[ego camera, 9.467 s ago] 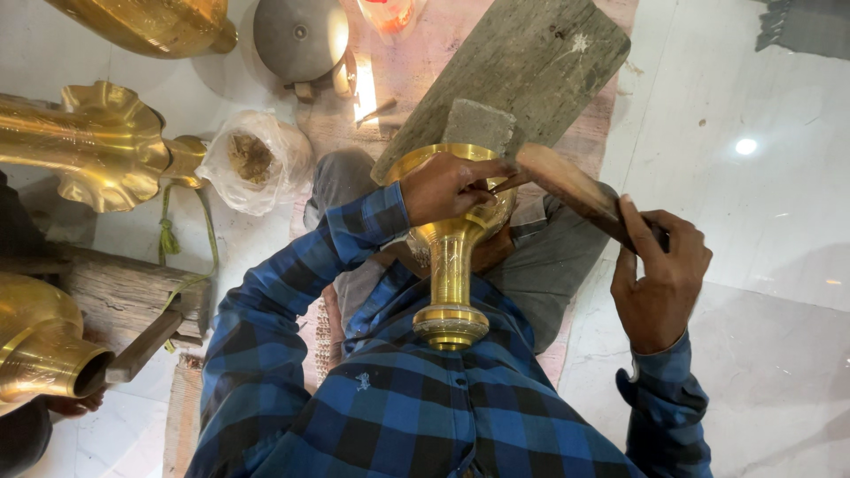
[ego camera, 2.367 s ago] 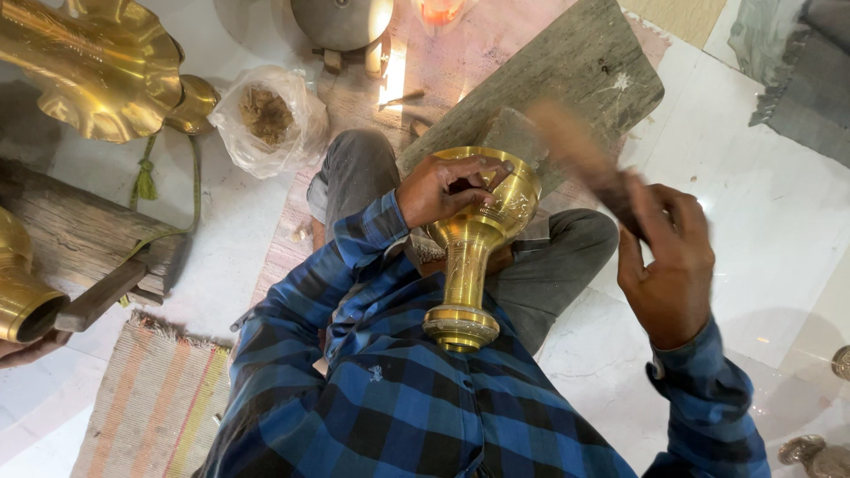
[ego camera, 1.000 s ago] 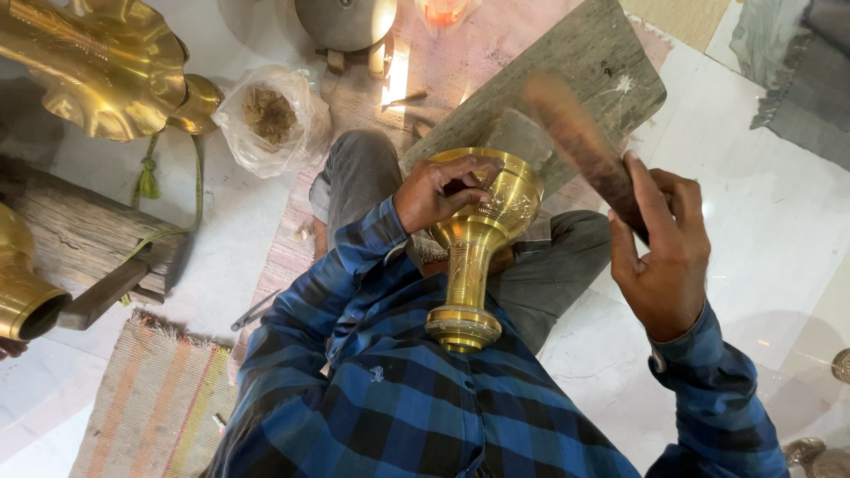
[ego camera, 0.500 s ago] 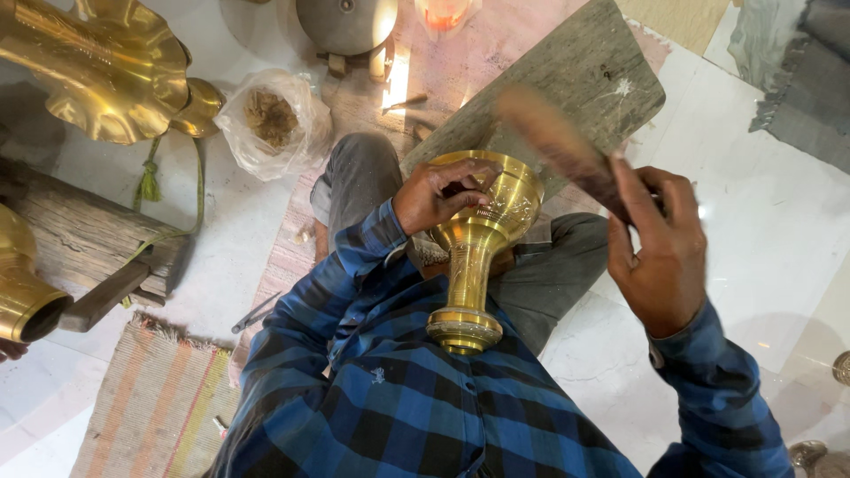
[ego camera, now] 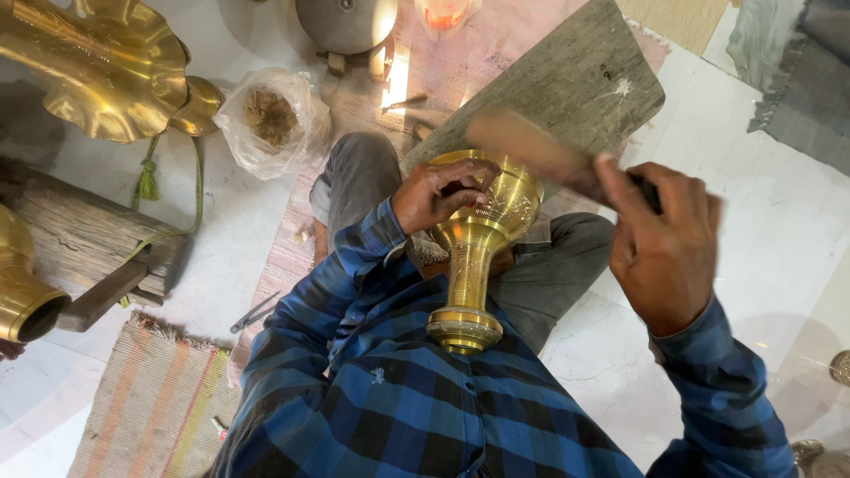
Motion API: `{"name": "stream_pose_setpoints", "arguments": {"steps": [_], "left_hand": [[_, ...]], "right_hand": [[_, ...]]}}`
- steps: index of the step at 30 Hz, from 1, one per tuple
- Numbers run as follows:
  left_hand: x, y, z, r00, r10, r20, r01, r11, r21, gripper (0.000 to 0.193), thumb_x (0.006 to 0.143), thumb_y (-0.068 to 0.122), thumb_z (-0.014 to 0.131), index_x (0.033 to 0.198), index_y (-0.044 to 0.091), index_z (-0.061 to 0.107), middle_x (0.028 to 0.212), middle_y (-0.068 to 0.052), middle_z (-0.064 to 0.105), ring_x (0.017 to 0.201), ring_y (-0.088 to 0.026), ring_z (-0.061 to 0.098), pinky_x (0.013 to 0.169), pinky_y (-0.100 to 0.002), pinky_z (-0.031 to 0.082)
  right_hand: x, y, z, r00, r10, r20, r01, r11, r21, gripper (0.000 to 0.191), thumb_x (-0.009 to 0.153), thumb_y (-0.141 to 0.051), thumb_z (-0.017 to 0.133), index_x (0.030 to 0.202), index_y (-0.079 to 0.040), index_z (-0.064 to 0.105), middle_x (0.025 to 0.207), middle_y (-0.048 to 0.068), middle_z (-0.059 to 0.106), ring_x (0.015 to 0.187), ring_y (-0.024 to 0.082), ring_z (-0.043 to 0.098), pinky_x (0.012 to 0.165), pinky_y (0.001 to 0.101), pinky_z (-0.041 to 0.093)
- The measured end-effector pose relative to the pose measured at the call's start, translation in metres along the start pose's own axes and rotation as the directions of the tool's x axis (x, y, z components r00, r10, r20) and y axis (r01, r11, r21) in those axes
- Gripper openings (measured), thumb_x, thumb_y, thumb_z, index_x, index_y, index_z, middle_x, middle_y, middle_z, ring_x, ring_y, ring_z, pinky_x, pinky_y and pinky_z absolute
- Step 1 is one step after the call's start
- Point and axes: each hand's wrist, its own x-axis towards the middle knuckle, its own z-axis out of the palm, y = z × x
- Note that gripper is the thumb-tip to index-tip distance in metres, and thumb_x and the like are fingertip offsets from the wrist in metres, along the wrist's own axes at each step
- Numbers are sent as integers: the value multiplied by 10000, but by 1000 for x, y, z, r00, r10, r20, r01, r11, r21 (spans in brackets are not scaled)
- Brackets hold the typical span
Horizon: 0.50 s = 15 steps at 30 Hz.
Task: The person sits on the floor with a brass vase held against a wooden board and engraves decorative patterns into its surface. They hold a small chisel against the brass with one hand and strike it with a wooden mallet in the other, repositioning the chisel repeatedly to work different areas of the engraved design.
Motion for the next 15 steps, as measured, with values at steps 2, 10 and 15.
{"name": "stream_pose_setpoints", "arguments": {"steps": [2,10,15], "left_hand": [[0,-1,0,1000,-7,0,7,1000,0,434,970,69,758,1374,67,598,1011,-90,803,910,-173,806,825,-314,674],[-4,6,0,998,-42,-46,38,996,-76,491,946,38,747,1409,52,585,997,-100,795,920,-183,798,836,-319,662],[-6,10,-1,997,-59,-47,57,997,-42,464,946,52,762,1382,60,603,993,-96,800,917,-175,800,824,-308,665]], "right_hand": [[3,-3,0,988,-145,46,151,900,-410,574,913,64,718,1425,-193,703,1201,59,647,1075,267,582,1002,452,412],[2,1,1,997,-70,29,74,980,-187,604,893,65,682,1461,-138,657,1234,120,611,1101,296,562,998,442,410],[-1,5,3,989,-117,88,140,932,-335,577,956,44,713,1489,-175,676,1255,96,631,1121,264,566,1028,439,400]]}}
